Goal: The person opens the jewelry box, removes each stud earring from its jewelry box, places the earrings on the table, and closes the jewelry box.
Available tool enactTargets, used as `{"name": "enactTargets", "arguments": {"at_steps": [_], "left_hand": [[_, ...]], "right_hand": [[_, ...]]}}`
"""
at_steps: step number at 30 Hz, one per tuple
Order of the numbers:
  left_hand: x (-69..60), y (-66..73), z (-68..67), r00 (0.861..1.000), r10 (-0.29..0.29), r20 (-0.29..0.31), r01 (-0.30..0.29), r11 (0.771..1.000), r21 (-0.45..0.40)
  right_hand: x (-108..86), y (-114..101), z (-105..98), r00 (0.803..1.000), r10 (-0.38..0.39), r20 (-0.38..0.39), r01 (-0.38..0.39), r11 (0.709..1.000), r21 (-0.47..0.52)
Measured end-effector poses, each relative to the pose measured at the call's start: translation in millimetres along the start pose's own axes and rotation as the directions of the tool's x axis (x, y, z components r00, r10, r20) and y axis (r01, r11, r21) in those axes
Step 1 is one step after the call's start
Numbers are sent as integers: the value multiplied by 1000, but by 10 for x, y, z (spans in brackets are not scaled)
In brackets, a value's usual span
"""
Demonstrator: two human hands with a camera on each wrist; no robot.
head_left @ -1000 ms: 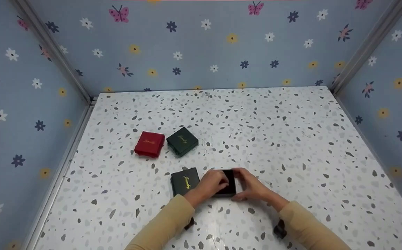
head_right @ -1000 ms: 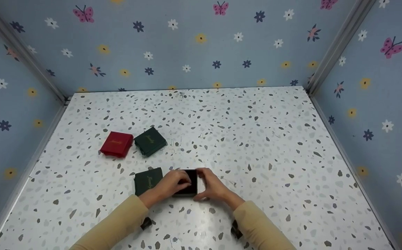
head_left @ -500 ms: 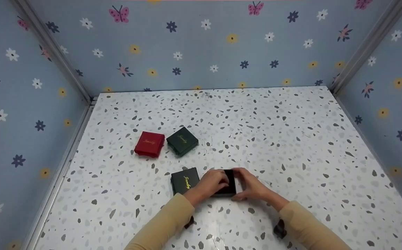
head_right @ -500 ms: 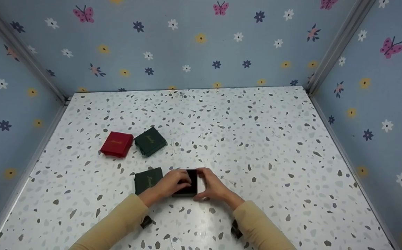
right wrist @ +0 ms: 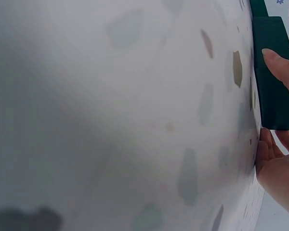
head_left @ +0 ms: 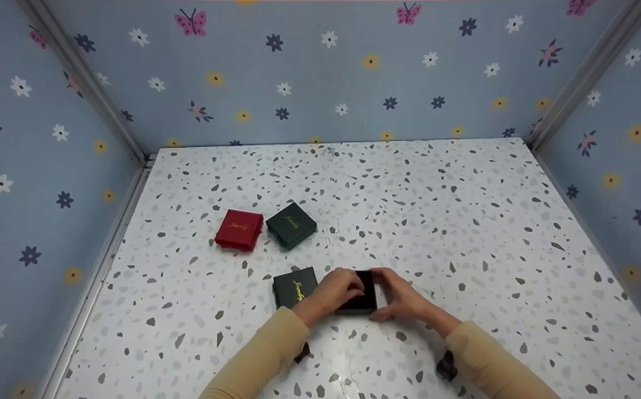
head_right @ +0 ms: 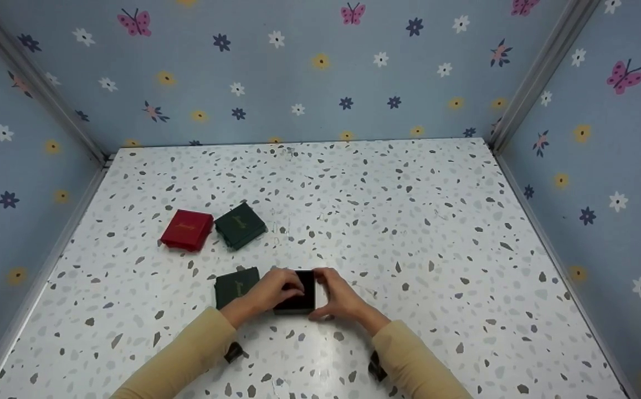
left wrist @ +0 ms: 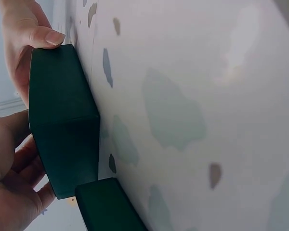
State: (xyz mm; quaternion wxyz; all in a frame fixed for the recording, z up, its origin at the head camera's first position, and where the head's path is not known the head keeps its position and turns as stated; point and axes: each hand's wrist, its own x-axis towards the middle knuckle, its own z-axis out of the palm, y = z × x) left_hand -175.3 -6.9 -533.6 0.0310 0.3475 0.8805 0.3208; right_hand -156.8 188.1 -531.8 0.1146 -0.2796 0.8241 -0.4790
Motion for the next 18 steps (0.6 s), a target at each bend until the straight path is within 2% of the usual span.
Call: {"name": "enactTargets", "arguments": {"at_steps": [7,13,18], "left_hand": [[3,7,-38,999,-47,-12,46,996,-80],[8,-26,-52,997,-61,-47,54,990,-131],[21,-51,-72,993,-69,-91,50,978,-201]], "right_hand": [[17,251,30,999,43,1,-43,999,-32],[22,250,34,997,82,4,-82,996,-34],[16,144,29,998,64,9,-64,998,-11]]}}
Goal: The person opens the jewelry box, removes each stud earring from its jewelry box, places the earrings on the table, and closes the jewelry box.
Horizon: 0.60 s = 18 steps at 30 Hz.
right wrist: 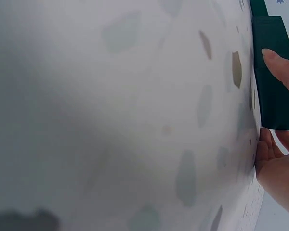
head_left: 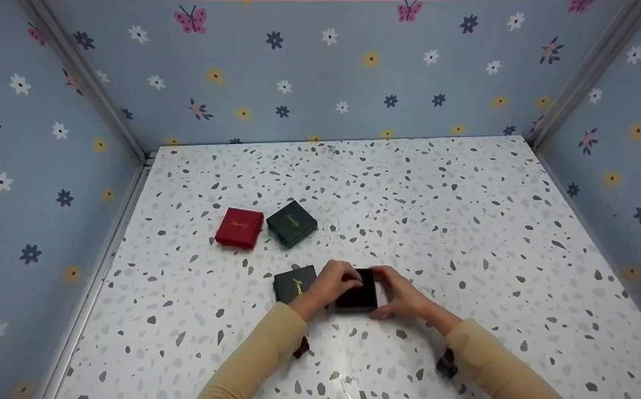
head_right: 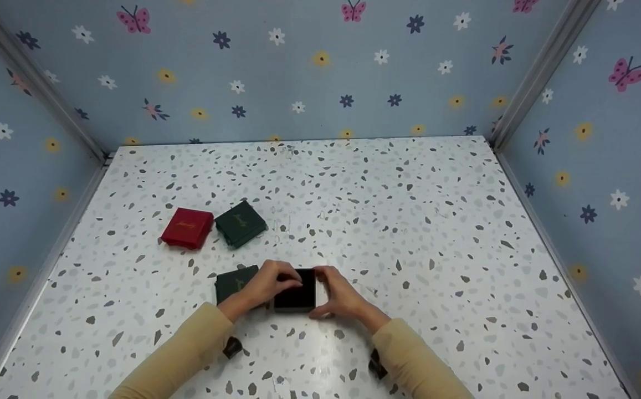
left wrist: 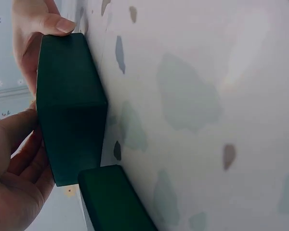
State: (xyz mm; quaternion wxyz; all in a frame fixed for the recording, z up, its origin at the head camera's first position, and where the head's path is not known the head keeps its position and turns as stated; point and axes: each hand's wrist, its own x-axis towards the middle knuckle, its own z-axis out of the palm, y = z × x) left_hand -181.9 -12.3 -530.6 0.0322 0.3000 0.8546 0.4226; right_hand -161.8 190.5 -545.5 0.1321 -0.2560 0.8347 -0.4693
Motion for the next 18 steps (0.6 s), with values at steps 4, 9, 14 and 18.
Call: {"name": "enactTargets", "arguments": {"at_steps": [4,9,14,18], "left_hand": [[24,-6,-47,999,-3,-44,2,1000,-29],[69,-3,-103,996,-27,-91,24,999,-33],[116,13,-162,991,-61,-121,57,998,-36],[148,5,-213,987,-84,-138,80,996,-32]], "right_hand": [[-18,-168,-33,999,-40,10,39,998,50],[-30,-277,-64,998,-67,12,66,997,51],[-25,-223,-49,995,-96,-2,96,994,52],[-3,-37,-9,996,-92,-12,93,995,38]]}}
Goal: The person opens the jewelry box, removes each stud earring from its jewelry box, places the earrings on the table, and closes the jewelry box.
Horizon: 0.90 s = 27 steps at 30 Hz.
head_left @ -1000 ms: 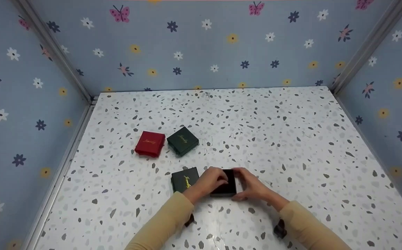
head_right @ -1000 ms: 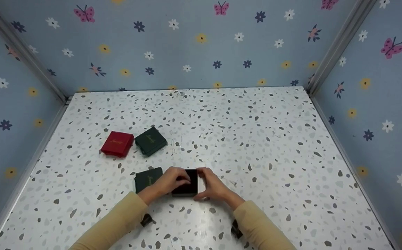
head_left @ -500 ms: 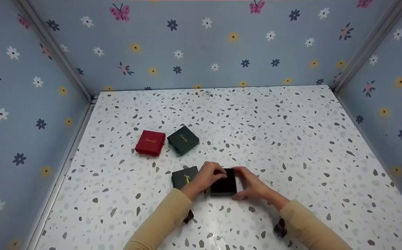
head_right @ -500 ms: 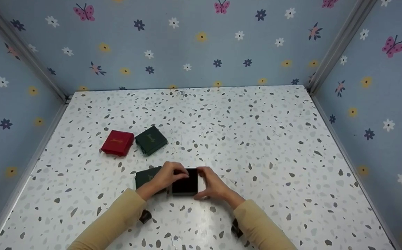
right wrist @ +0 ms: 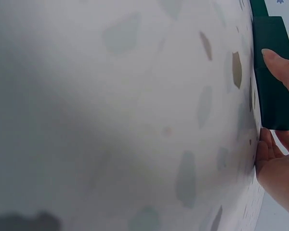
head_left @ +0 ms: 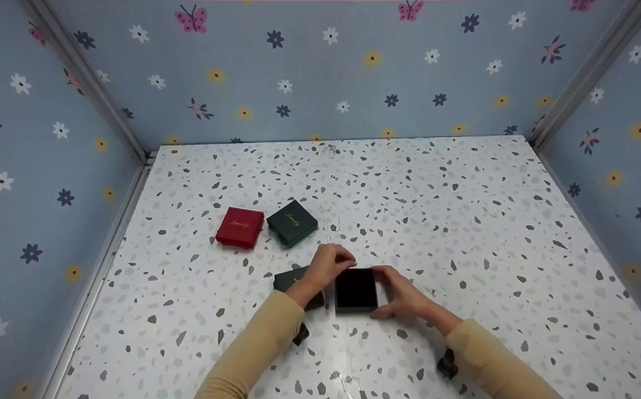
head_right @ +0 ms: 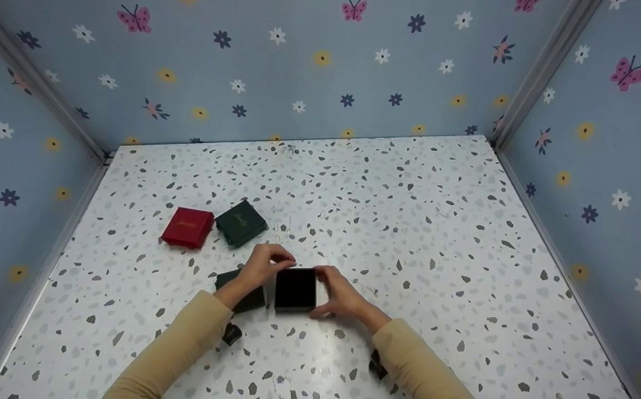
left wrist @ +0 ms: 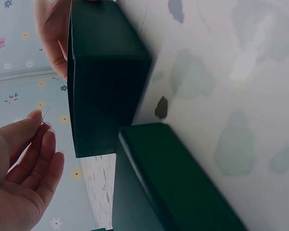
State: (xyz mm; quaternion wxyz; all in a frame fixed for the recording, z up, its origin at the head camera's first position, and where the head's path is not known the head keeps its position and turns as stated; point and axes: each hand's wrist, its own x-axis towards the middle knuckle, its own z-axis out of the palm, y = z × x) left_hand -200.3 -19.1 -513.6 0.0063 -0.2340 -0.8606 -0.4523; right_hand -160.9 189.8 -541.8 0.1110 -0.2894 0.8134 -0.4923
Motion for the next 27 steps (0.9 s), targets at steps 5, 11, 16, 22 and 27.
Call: {"name": "enactTargets", "arguments": {"at_steps": [5,11,16,22,27], "left_hand": [[50,-40,-48,999,-19,-33,20,1000,7],[118,-118,-83,995,-62,-76,65,997,33],[165,-174,-101,990,-113,-87,114,993,9],[208,-242,-105,982,-149,-115,151,989,7],[254,-291,-98,971,-185,-149,192,981,31]], "right_hand": [[5,149,7,999,45,8,-45,999,-6],[1,172,3,1000,12,3,-12,1000,1],[-1,151,14,1000,31,3,-31,999,-12],[-6,-83,-7,1000,19,1,-19,1000,8],[-8,-172,-18,1000,26,-1,-26,999,26]]}}
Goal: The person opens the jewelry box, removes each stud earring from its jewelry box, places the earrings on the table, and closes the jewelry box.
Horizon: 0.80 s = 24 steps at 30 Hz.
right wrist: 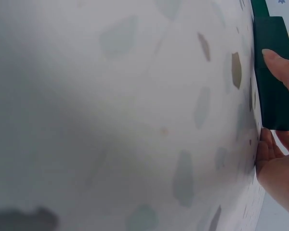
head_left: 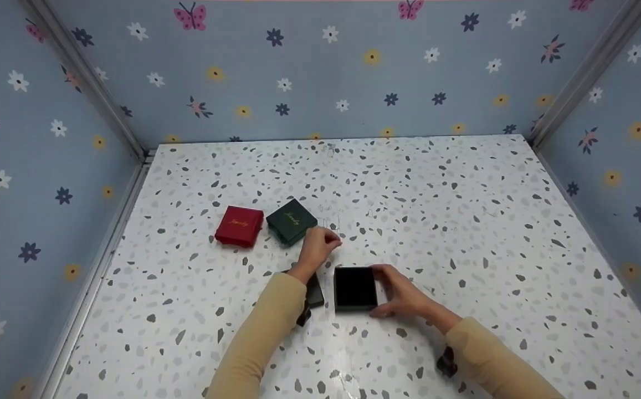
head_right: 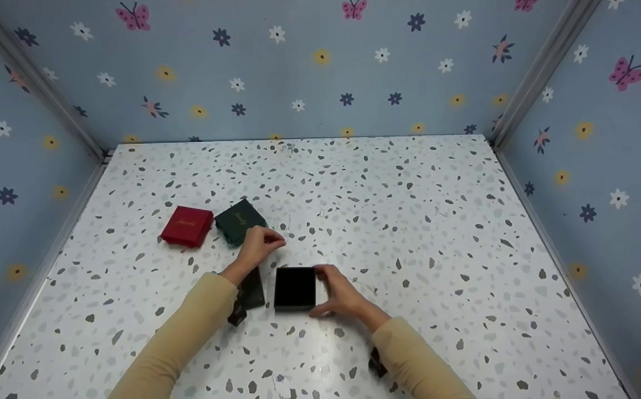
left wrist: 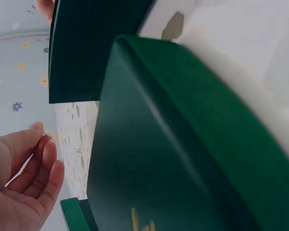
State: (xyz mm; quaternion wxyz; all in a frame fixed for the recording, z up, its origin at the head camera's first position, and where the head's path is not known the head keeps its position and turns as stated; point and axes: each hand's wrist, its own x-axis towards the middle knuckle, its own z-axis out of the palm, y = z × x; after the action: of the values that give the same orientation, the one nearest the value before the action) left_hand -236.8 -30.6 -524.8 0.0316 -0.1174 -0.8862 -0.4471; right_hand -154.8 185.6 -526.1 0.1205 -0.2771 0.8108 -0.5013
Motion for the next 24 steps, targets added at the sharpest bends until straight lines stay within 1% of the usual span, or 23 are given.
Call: {"name": "enactTargets", "arguments": {"at_steps": [3,6,9,10,13,15,17,18,21,22,23,24], "left_hand": [[34,-15,9,999,-37,4,37,999,17],[67,-22,17,996,-81,30,80,996,39],[95,-23,31,993,-108,55,104,992,66],[105,-24,38,992,-114,59,109,991,82],[134,-33,64,990,-129,61,122,986,111],[164,-72,95,991,-125,52,118,986,119],[176,-104,107,996,-86,20,82,987,140],[230,-253,189,999,-36,-4,36,992,122],[287,-345,248,1000,-30,-10,31,989,142],[290,-326,243,998,-57,-2,57,987,148],[302,-316,248,995,-98,16,95,985,144],[299,-291,244,991,-128,27,123,981,147]], "right_hand": [[4,130,15,1000,6,-3,-6,1000,-22],[11,277,27,1000,17,-5,-17,999,-37],[13,325,31,1000,21,-4,-21,999,-37],[12,317,31,1000,15,-4,-15,999,-38],[5,197,23,1000,-9,-7,9,1000,-19],[2,100,13,1000,-22,-4,22,1000,-11],[-2,10,2,1000,-31,1,31,1000,2],[-4,-20,-4,1000,-26,5,26,1000,-2],[-3,-71,-14,1000,-7,15,7,1000,-4],[-3,-74,-15,1000,0,17,0,1000,-2],[-3,-71,-16,1000,7,18,-7,1000,0],[-1,-64,-15,1000,15,21,-15,1000,4]]}}
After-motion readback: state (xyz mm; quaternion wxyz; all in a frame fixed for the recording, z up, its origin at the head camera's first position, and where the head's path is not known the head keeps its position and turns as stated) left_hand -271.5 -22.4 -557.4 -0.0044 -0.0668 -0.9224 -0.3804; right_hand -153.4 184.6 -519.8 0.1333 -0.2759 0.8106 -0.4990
